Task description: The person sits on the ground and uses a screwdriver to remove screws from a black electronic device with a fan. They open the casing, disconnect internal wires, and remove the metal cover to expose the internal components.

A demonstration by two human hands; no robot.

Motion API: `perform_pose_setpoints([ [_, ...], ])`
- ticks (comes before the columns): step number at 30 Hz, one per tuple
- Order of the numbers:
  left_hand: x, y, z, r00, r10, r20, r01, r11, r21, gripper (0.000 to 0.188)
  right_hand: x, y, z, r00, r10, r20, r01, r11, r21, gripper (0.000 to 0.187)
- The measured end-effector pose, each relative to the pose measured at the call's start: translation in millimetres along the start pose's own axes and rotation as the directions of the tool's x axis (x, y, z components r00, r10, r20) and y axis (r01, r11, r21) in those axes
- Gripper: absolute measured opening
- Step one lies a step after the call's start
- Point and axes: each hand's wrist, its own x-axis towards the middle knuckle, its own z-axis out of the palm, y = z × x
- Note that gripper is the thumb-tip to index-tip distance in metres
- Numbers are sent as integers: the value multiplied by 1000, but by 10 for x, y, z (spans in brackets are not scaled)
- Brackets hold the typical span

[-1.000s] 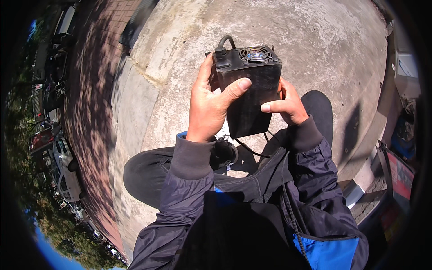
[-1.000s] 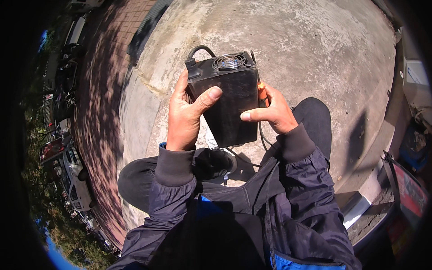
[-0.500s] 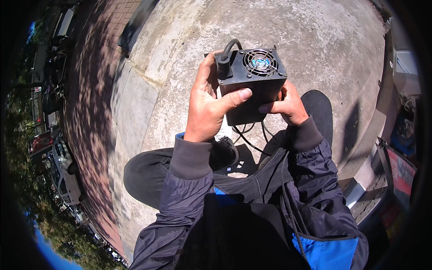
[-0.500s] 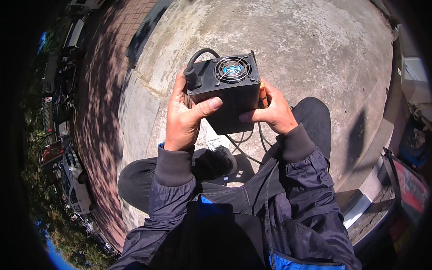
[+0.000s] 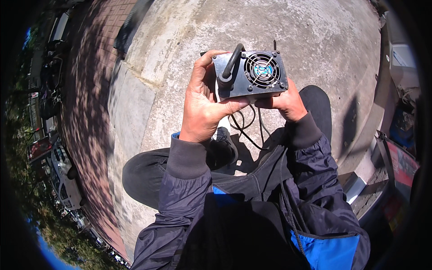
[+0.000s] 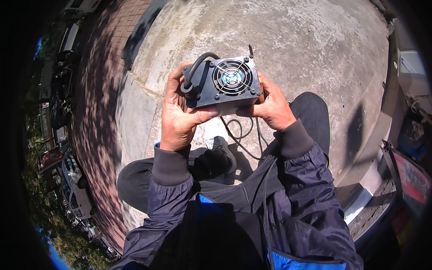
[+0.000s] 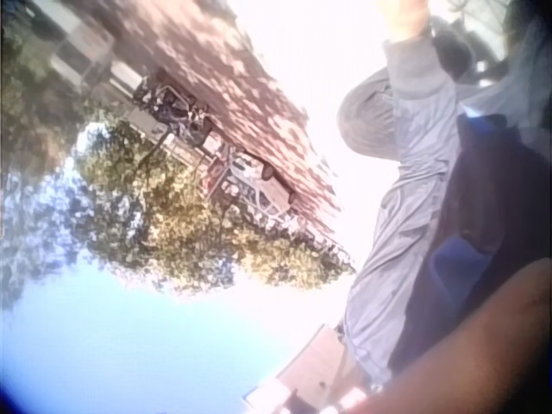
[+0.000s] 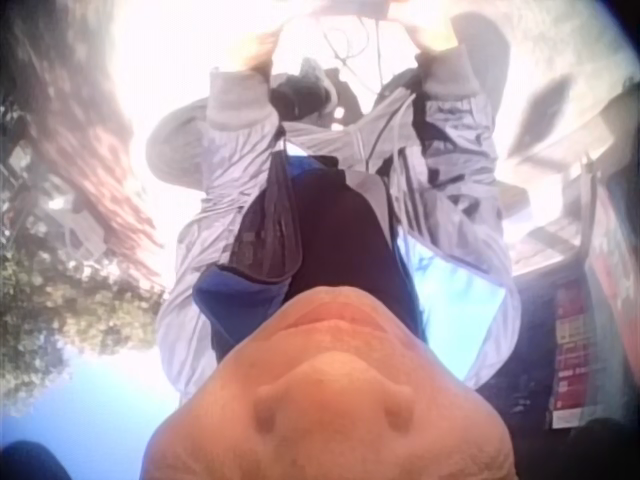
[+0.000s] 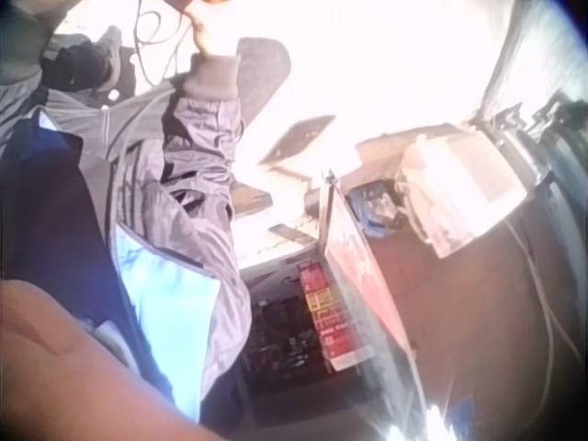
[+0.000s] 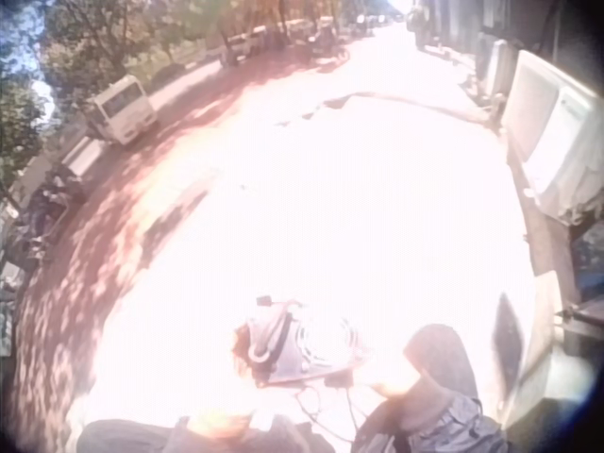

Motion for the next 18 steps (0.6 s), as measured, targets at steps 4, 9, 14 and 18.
perform_pose_setpoints([
  [4, 20, -9, 12, 999, 38, -27, -39, 998, -57, 93, 0, 14, 30, 1000, 8, -25, -6, 998, 68, 84],
  [9, 66, -27, -2, 992, 0, -125, -2, 1000, -16, 82, -12, -7, 90, 999, 9, -46, -7, 999, 46, 72],
  [14, 88, -112, -48, 978, -156, -138, 155, 988, -16, 83, -16, -1, 85, 992, 74, -103, -68, 996, 63, 62],
  [18, 75, -248, -30, 954, -295, -55, 297, 954, 37, 79, 26, 78, 2, 987, 106, -122, -86, 983, 159, 42],
])
